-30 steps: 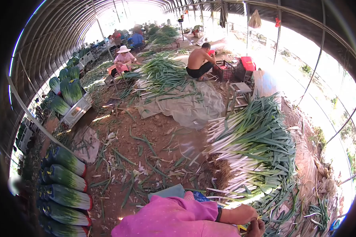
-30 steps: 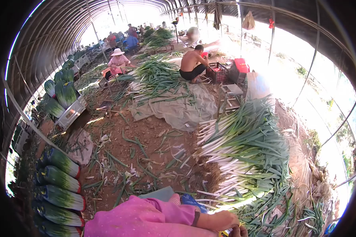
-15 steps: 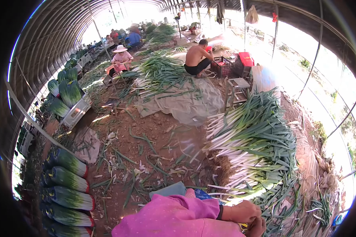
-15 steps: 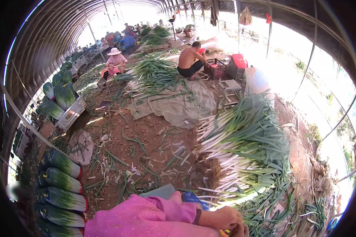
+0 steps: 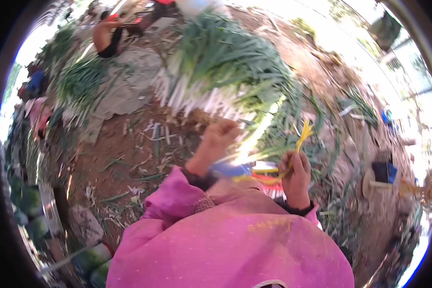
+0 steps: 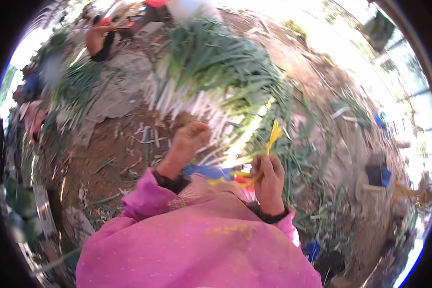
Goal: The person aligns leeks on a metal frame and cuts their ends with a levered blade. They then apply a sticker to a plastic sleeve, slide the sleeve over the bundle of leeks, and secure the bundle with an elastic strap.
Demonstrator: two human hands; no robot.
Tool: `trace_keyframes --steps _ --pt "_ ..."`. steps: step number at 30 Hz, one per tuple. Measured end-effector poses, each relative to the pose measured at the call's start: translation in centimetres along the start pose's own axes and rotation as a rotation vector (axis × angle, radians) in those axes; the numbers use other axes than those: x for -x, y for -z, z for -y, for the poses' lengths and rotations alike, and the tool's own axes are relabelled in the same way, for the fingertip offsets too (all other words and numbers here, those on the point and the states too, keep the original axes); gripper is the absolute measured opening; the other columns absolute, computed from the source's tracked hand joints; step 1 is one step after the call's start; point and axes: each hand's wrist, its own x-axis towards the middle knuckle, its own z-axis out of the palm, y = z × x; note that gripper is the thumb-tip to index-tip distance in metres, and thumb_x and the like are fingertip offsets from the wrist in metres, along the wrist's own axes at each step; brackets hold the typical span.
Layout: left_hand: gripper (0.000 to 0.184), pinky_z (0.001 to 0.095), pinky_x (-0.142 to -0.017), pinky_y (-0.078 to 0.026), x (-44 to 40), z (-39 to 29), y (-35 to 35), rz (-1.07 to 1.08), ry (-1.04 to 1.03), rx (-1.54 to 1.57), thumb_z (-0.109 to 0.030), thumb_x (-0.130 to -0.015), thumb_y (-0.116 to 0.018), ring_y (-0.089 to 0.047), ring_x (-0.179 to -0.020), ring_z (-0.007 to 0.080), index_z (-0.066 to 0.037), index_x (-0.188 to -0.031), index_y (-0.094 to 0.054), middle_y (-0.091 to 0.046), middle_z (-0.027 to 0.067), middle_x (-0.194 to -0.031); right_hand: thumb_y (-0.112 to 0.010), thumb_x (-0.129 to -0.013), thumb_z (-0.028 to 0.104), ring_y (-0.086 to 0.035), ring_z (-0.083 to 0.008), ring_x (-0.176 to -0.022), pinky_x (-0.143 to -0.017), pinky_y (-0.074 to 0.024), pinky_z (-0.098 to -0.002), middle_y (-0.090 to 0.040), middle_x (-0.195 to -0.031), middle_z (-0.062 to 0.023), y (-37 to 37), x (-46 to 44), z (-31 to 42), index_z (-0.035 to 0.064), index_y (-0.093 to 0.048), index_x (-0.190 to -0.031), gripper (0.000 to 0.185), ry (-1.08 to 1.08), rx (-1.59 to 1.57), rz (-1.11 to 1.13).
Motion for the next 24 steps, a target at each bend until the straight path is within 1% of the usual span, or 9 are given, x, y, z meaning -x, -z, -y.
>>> trace_keyframes --steps 4,7,8,12,15,16,21,23,24 --pt "0.018 0.025 -0.071 -0.049 -0.5 0.9 -0.3 0.239 0.052 -0.284 -0.009 -0.086 -0.064 -0.059 -0.08 0.0102 0.002 -0.1 -0.064 -0.063 0.004 -0.093 -0.049 -0.096 0.015 -0.053 -0.0162 -0.072 -0.07 -0.046 -0.0294 -0.059 -0.088 -0.0083 0.7 -0.2 2.1 0.0031 -0.058 -0.097 0.014 0.102 -0.174 -0.016" --pt "0.019 0.0259 -0.074 -0.047 -1.2 3.3 -2.7 0.453 -0.325 -0.482 -0.007 -0.084 -0.064 -0.059 -0.082 0.0132 0.0 -0.101 -0.065 -0.063 0.0065 -0.091 -0.048 -0.097 0.017 -0.054 -0.0179 -0.075 -0.07 -0.0457 -0.0319 -0.059 -0.088 -0.0085 1.1 0.3 3.3 0.0038 -0.058 -0.097 0.016 0.194 -0.192 -0.037" --pt "0.021 0.0306 -0.077 -0.048 -1.4 3.4 -3.5 0.467 -0.314 -0.533 -0.007 -0.081 -0.063 -0.06 -0.085 0.0216 -0.003 -0.102 -0.066 -0.063 0.0097 -0.089 -0.046 -0.098 0.019 -0.053 -0.0176 -0.076 -0.071 -0.0447 -0.0325 -0.058 -0.088 -0.0082 1.3 0.6 3.8 0.004 -0.057 -0.098 0.018 0.211 -0.187 -0.036" --pt "0.036 0.0385 -0.088 -0.047 -3.9 8.0 -4.5 0.47 -0.214 -1.056 -0.013 -0.077 -0.064 -0.058 -0.102 0.0326 -0.009 -0.113 -0.063 -0.061 0.0133 -0.108 -0.044 -0.099 0.024 -0.049 -0.0155 -0.077 -0.071 -0.0421 -0.0315 -0.055 -0.089 -0.0064 1.6 1.4 5.8 0.0063 -0.057 -0.1 0.022 0.285 -0.313 -0.015" --pt "0.045 0.0378 -0.09 -0.046 -5.2 11.4 -6.9 0.77 -0.351 -0.783 -0.014 -0.074 -0.066 -0.055 -0.109 0.0316 -0.012 -0.119 -0.06 -0.059 0.0128 -0.117 -0.043 -0.099 0.026 -0.048 -0.0154 -0.077 -0.071 -0.0419 -0.032 -0.054 -0.091 -0.0059 1.3 2.6 7.8 0.0076 -0.058 -0.102 0.024 0.359 -0.327 0.051" --pt "0.045 0.0352 -0.09 -0.046 -5.1 12.0 -7.9 0.809 -0.488 -0.913 -0.014 -0.074 -0.067 -0.059 -0.104 0.0279 -0.01 -0.119 -0.061 -0.062 0.0132 -0.113 -0.042 -0.1 0.028 -0.049 -0.0156 -0.079 -0.073 -0.042 -0.0318 -0.055 -0.094 -0.0057 1.6 3.0 8.5 0.0073 -0.057 -0.106 0.027 0.409 -0.334 0.105" --pt "0.026 0.0286 -0.076 -0.048 -5.7 7.5 -11.6 0.802 0.36 -0.464 -0.02 -0.092 -0.057 -0.058 -0.083 0.0117 -0.002 -0.11 -0.063 -0.066 0.0048 -0.091 -0.047 -0.097 0.027 -0.054 -0.0155 -0.089 -0.081 -0.0419 -0.031 -0.057 -0.103 -0.0056 5.2 3.7 12.0 0.0061 -0.054 -0.113 0.028 0.449 -0.184 -0.763" --pt "0.026 0.0282 -0.075 -0.048 -8.0 10.6 -11.0 0.792 0.236 -0.445 -0.019 -0.092 -0.056 -0.058 -0.082 0.0115 0.0 -0.109 -0.063 -0.065 0.003 -0.095 -0.049 -0.095 0.024 -0.056 -0.0162 -0.095 -0.084 -0.0433 -0.033 -0.058 -0.106 -0.0062 15.1 4.2 9.0 0.0067 -0.054 -0.116 0.028 0.293 -0.144 -0.937" --pt "0.029 0.0281 -0.074 -0.048 -8.0 9.8 -11.0 0.854 0.19 -0.228 -0.022 -0.093 -0.057 -0.057 -0.081 0.0119 0.001 -0.11 -0.062 -0.064 0.0012 -0.097 -0.052 -0.092 0.02 -0.057 -0.0166 -0.096 -0.083 -0.0447 -0.0328 -0.059 -0.106 -0.0065 16.5 4.8 6.9 0.0064 -0.055 -0.116 0.027 0.217 0.152 -0.832"
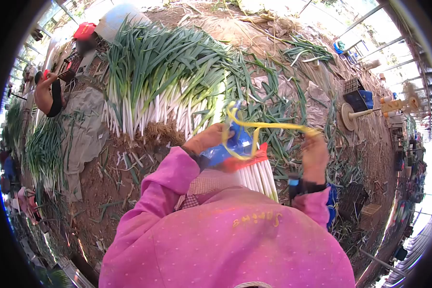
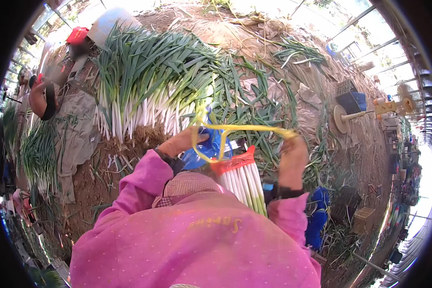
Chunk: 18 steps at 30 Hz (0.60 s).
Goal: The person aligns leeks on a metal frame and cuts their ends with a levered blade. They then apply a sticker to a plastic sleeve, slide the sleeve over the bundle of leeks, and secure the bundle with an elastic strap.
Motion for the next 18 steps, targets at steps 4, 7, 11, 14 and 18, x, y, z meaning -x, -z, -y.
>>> trace_keyframes --steps 4,7,11,14,18 --pt "0.034 0.0262 -0.069 -0.048 -0.1 -3.2 -0.2 0.148 -0.131 -0.14 -0.026 -0.091 -0.061 -0.056 -0.08 0.0074 0.001 -0.111 -0.062 -0.063 0.0005 -0.096 -0.061 -0.083 0.008 -0.058 -0.0134 -0.089 -0.072 -0.0477 -0.0268 -0.061 -0.097 -0.005 -3.9 5.6 -7.5 0.0027 -0.06 -0.105 0.022 0.144 0.434 0.395" --pt "0.035 0.0279 -0.07 -0.049 -0.1 -6.2 -1.0 0.163 0.214 -0.133 -0.026 -0.092 -0.059 -0.057 -0.083 0.0081 0.002 -0.112 -0.061 -0.064 0.0021 -0.096 -0.061 -0.084 0.007 -0.059 -0.0117 -0.076 -0.066 -0.047 -0.0241 -0.063 -0.084 -0.0044 -6.7 7.5 -9.5 -0.0016 -0.061 -0.098 0.016 -0.033 0.357 0.531" --pt "0.035 0.0291 -0.067 -0.049 -0.4 -4.5 -0.6 -0.532 0.016 -0.685 -0.027 -0.089 -0.059 -0.06 -0.076 0.0127 0.003 -0.107 -0.062 -0.066 0.0064 -0.085 -0.061 -0.085 0.007 -0.059 -0.0117 -0.065 -0.062 -0.046 -0.0233 -0.063 -0.075 -0.0046 -6.6 7.5 -10.0 -0.0033 -0.061 -0.093 0.013 -0.265 0.184 0.522" --pt "0.038 0.0347 -0.066 -0.049 2.0 -5.1 -1.2 -0.479 -0.015 -0.518 -0.035 -0.082 -0.067 -0.062 -0.074 0.0208 0.0 -0.095 -0.065 -0.066 0.0129 -0.08 -0.059 -0.088 0.008 -0.058 -0.0101 -0.065 -0.057 -0.0448 -0.0225 -0.064 -0.078 -0.0049 -6.4 8.2 -10.2 -0.0016 -0.062 -0.095 0.012 -0.255 0.083 0.382" --pt "0.033 0.0346 -0.062 -0.047 4.4 -1.4 -5.7 -0.259 0.029 -0.585 -0.037 -0.082 -0.065 -0.059 -0.065 0.0178 -0.005 -0.091 -0.068 -0.064 0.0143 -0.073 -0.058 -0.09 0.013 -0.059 -0.0106 -0.062 -0.055 -0.0462 -0.0225 -0.066 -0.081 -0.0056 -6.5 9.2 -11.5 -0.0014 -0.062 -0.096 0.016 -0.198 0.007 0.411"
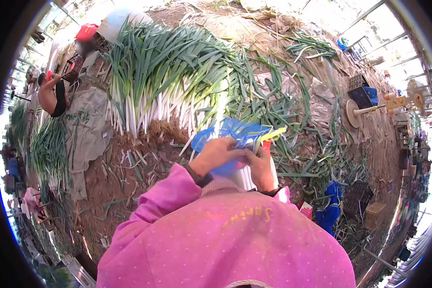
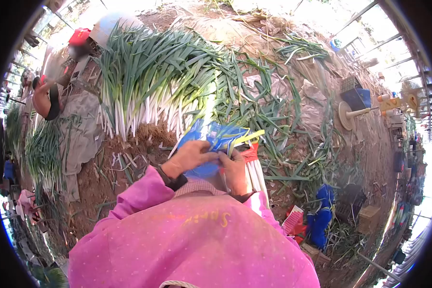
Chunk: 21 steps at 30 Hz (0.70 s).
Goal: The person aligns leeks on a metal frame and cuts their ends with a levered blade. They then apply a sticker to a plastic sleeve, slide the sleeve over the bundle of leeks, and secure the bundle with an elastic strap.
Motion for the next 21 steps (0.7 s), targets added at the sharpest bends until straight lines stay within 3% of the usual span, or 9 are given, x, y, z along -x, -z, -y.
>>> trace_keyframes --steps 1,7,9,10,13,14,16,18,21 --pt "0.032 0.0332 -0.061 -0.047 0.0 0.3 -0.5 -0.007 -0.013 -0.062 -0.035 -0.083 -0.064 -0.058 -0.065 0.0167 -0.005 -0.091 -0.068 -0.064 0.0143 -0.073 -0.057 -0.091 0.014 -0.059 -0.0107 -0.062 -0.056 -0.0468 -0.0229 -0.066 -0.082 -0.0061 0.2 0.1 -0.4 -0.0013 -0.063 -0.096 0.017 -0.041 0.003 -0.035" --pt "0.02 0.0341 -0.06 -0.048 -1.3 4.1 1.2 -0.39 0.235 0.535 -0.018 -0.087 -0.058 -0.063 -0.065 0.0249 -0.005 -0.099 -0.065 -0.064 0.0159 -0.073 -0.051 -0.095 0.02 -0.06 -0.013 -0.062 -0.052 -0.0462 -0.0237 -0.065 -0.087 -0.0078 6.6 0.6 -2.8 -0.0002 -0.056 -0.106 0.023 -0.432 -0.051 -0.271" --pt "0.018 0.0352 -0.06 -0.048 -2.0 6.6 2.5 -0.52 0.166 0.338 -0.015 -0.088 -0.056 -0.062 -0.063 0.0267 -0.007 -0.102 -0.064 -0.063 0.0169 -0.072 -0.046 -0.096 0.02 -0.061 -0.0169 -0.071 -0.062 -0.0524 -0.0317 -0.063 -0.091 -0.0091 12.8 0.6 -7.8 0.0008 -0.053 -0.104 0.023 -0.624 -0.073 -0.192" --pt "0.018 0.0358 -0.06 -0.048 -2.3 7.2 2.7 -0.58 0.129 0.239 -0.013 -0.088 -0.054 -0.062 -0.062 0.0276 -0.008 -0.103 -0.064 -0.063 0.0174 -0.071 -0.054 -0.091 0.024 -0.061 -0.0147 -0.074 -0.06 -0.0497 -0.0316 -0.062 -0.087 -0.0082 12.2 2.1 -6.1 0.0006 -0.052 -0.105 0.027 -0.671 -0.036 -0.216" --pt "0.019 0.0384 -0.063 -0.049 -1.1 2.7 3.2 -0.461 0.106 -0.03 -0.013 -0.087 -0.054 -0.063 -0.067 0.0323 -0.01 -0.104 -0.064 -0.063 0.0195 -0.075 -0.069 -0.08 0.026 -0.056 -0.0184 -0.083 -0.073 -0.0485 -0.0362 -0.059 -0.104 -0.0148 14.3 2.3 -8.0 -0.0011 -0.049 -0.113 0.048 -0.483 0.34 -0.298" --pt "0.02 0.0392 -0.064 -0.049 -0.8 1.9 2.8 -0.406 0.061 -0.076 -0.013 -0.087 -0.055 -0.063 -0.069 0.0335 -0.01 -0.104 -0.064 -0.063 0.0195 -0.076 -0.075 -0.072 0.023 -0.055 -0.0233 -0.102 -0.084 -0.0462 -0.035 -0.055 -0.112 -0.0171 12.3 2.5 -6.8 -0.0039 -0.047 -0.116 0.059 -0.144 0.507 -0.4" --pt "0.021 0.0409 -0.065 -0.049 -0.2 0.5 1.6 -0.295 -0.034 -0.168 -0.012 -0.085 -0.056 -0.063 -0.073 0.0361 -0.011 -0.104 -0.064 -0.064 0.0195 -0.079 -0.074 -0.071 0.017 -0.049 -0.0297 -0.116 -0.101 -0.0365 -0.0392 -0.051 -0.121 -0.0188 8.3 2.2 -2.3 -0.005 -0.041 -0.128 0.069 0.22 0.713 -0.289" --pt "0.021 0.0383 -0.064 -0.049 0.4 -1.2 0.4 -0.223 -0.113 -0.089 -0.009 -0.084 -0.055 -0.063 -0.073 0.0353 -0.008 -0.103 -0.064 -0.064 0.0189 -0.08 -0.074 -0.07 0.013 -0.048 -0.0283 -0.117 -0.101 -0.0363 -0.0387 -0.05 -0.125 -0.0189 5.1 0.6 -0.3 -0.0045 -0.04 -0.131 0.073 0.518 0.841 -0.115" --pt "0.021 0.0369 -0.065 -0.049 1.8 -3.5 -0.5 -0.141 -0.231 -0.008 -0.007 -0.083 -0.056 -0.063 -0.075 0.0344 -0.008 -0.102 -0.064 -0.064 0.0174 -0.082 -0.075 -0.07 0.01 -0.054 -0.0273 -0.109 -0.094 -0.042 -0.0362 -0.055 -0.12 -0.0178 2.7 -1.7 -1.6 -0.0025 -0.038 -0.134 0.075 0.581 0.889 0.166"
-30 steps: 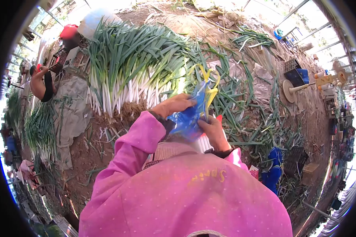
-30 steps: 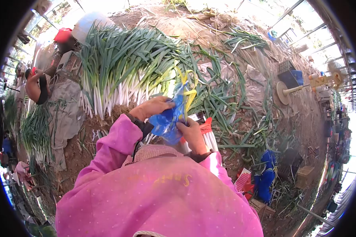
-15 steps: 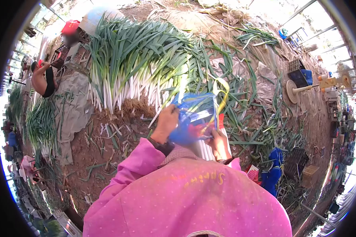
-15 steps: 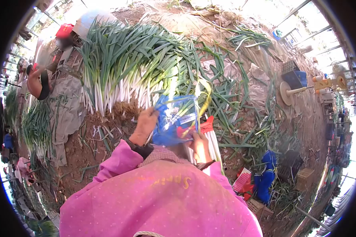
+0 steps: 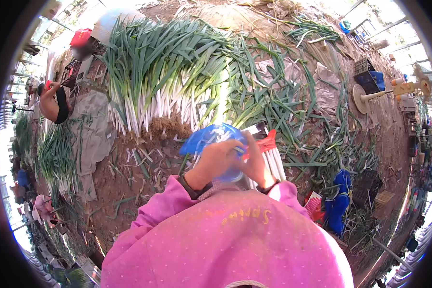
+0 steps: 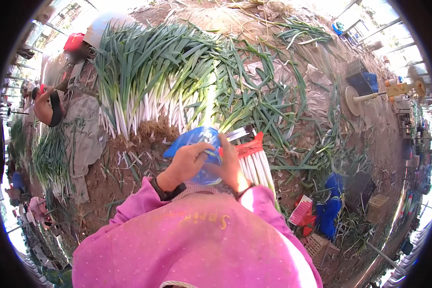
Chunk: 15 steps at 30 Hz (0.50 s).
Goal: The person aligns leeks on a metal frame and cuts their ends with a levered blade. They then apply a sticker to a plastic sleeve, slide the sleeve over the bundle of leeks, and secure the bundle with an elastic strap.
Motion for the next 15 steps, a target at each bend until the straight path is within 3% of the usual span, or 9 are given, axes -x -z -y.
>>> trace_keyframes --steps 3,6,8,11,14,15 --pt "0.021 0.0372 -0.068 -0.051 1.2 -0.9 1.3 -0.013 -0.023 -0.107 -0.008 -0.081 -0.057 -0.064 -0.078 0.0336 -0.009 -0.101 -0.065 -0.066 0.0155 -0.087 -0.075 -0.069 0.008 -0.061 -0.028 -0.093 -0.082 -0.0479 -0.0347 -0.061 -0.105 -0.0142 -1.5 0.1 -0.8 0.0009 -0.04 -0.135 0.075 -0.281 -0.198 0.068" --pt "0.021 0.0392 -0.068 -0.052 3.0 1.4 4.2 -0.091 0.056 -0.464 -0.009 -0.078 -0.059 -0.065 -0.078 0.0328 -0.012 -0.098 -0.066 -0.066 0.0124 -0.087 -0.067 -0.07 0.0 -0.062 -0.0263 -0.09 -0.076 -0.0476 -0.0346 -0.061 -0.1 -0.0117 0.4 0.9 -2.1 0.0046 -0.044 -0.132 0.066 -0.558 -0.079 -0.072" --pt "0.02 0.0384 -0.066 -0.051 4.5 4.9 5.8 -0.058 0.233 -0.848 -0.011 -0.073 -0.061 -0.064 -0.073 0.0298 -0.013 -0.092 -0.066 -0.063 0.0094 -0.082 -0.065 -0.07 -0.001 -0.061 -0.0327 -0.08 -0.071 -0.0491 -0.039 -0.06 -0.089 -0.0132 2.3 3.1 -5.6 0.0074 -0.048 -0.127 0.06 -0.217 0.223 -0.142" --pt "0.024 0.0395 -0.065 -0.051 6.6 8.2 8.1 -0.199 0.305 -0.92 -0.009 -0.071 -0.061 -0.063 -0.072 0.0313 -0.013 -0.093 -0.067 -0.059 0.0093 -0.082 -0.058 -0.074 0.001 -0.061 -0.0367 -0.085 -0.073 -0.0495 -0.0436 -0.06 -0.096 -0.0157 5.1 5.2 -5.8 0.0088 -0.054 -0.116 0.043 -0.346 0.494 0.114" --pt "0.027 0.0396 -0.065 -0.051 7.9 8.6 8.0 -0.453 0.273 -0.73 -0.005 -0.069 -0.061 -0.063 -0.073 0.0308 -0.012 -0.094 -0.067 -0.06 0.0106 -0.087 -0.052 -0.077 0.005 -0.06 -0.0401 -0.089 -0.075 -0.0491 -0.0478 -0.059 -0.103 -0.0178 6.1 7.5 -6.4 0.0092 -0.057 -0.109 0.033 -0.487 0.613 0.307" --pt "0.028 0.038 -0.069 -0.051 8.4 8.6 7.6 -0.44 0.258 -0.594 -0.002 -0.073 -0.058 -0.064 -0.078 0.0266 -0.01 -0.099 -0.065 -0.062 0.0112 -0.092 -0.052 -0.079 0.009 -0.061 -0.0402 -0.091 -0.077 -0.0492 -0.0484 -0.059 -0.103 -0.019 6.3 8.3 -7.4 0.0092 -0.057 -0.11 0.032 -0.509 0.647 0.324"
